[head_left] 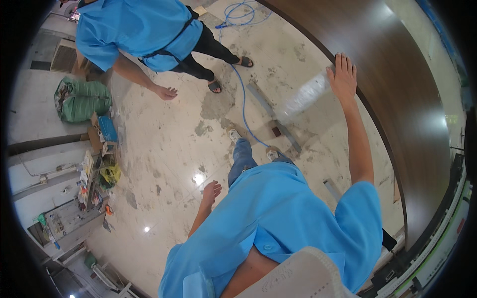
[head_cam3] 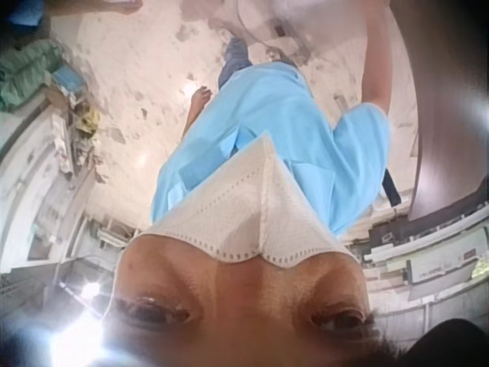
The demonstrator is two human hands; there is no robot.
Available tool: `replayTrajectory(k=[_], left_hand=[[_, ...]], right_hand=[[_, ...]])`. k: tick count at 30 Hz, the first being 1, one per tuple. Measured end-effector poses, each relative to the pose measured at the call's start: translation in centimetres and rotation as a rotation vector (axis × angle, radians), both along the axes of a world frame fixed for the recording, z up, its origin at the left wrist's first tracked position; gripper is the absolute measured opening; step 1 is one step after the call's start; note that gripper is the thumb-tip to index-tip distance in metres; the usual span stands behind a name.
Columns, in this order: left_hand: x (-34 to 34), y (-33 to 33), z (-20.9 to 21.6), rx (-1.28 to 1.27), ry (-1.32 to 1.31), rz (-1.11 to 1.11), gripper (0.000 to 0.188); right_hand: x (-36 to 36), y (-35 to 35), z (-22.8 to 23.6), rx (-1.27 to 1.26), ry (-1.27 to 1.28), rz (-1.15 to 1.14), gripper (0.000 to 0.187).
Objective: The person applies small rectangular labels to the edges of a large wooden tabletop using a utility knife to smooth them. The person lifts and repositions the tabletop to access different edges, then continues applying labels along the perimeter.
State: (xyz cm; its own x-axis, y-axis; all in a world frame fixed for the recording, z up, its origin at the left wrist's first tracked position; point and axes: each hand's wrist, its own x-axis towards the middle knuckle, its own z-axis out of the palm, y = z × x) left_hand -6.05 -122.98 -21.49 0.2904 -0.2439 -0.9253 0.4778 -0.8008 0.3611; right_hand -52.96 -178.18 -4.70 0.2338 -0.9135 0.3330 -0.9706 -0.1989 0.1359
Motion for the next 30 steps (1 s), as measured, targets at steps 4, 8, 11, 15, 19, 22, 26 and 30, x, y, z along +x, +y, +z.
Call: replayTrajectory(k=[4, 8, 11, 15, 19, 22, 26, 30], left_hand=[[8.0, -3.5, -2.7, -0.029, 0.012, 0.062, 0.045], [15.1, -8.2, -2.3, -0.212, -0.036, 0.143, 0.048], [19.5, -12.0, -0.8, -0.202, -0.075, 0.122, 0.052], [24.3, -15.1, 0.9, -0.288, -0.122, 0.149, 0.051], [26.7, -15.5, 0.4, -0.223, -0.089, 0.192, 0.050], [27.1, -15.0, -1.3, -0.148, -0.020, 0.135, 0.047], [28.5, -15.6, -3.8, -0.079, 0.071, -0.044, 0.048], [32.5, -19.2, -4.2, -0.088, 0.022, -0.156, 0.049]], right_hand=[[5.0, -4.4, -0.5, -0.016, -0.052, -0.058, 0.070], [10.8, -8.1, -0.9, 0.020, -0.045, -0.093, 0.075], [15.0, -10.8, -0.5, 0.071, -0.013, -0.162, 0.079], [19.4, -13.7, -0.2, 0.156, -0.012, -0.239, 0.081], [22.5, -16.0, -0.7, 0.136, -0.028, -0.248, 0.082], [24.2, -17.3, -1.1, 0.067, -0.051, -0.230, 0.083], [26.9, -18.1, -1.2, 0.048, -0.029, -0.296, 0.086], [29.7, -18.6, -0.9, 0.033, -0.026, -0.426, 0.091]])
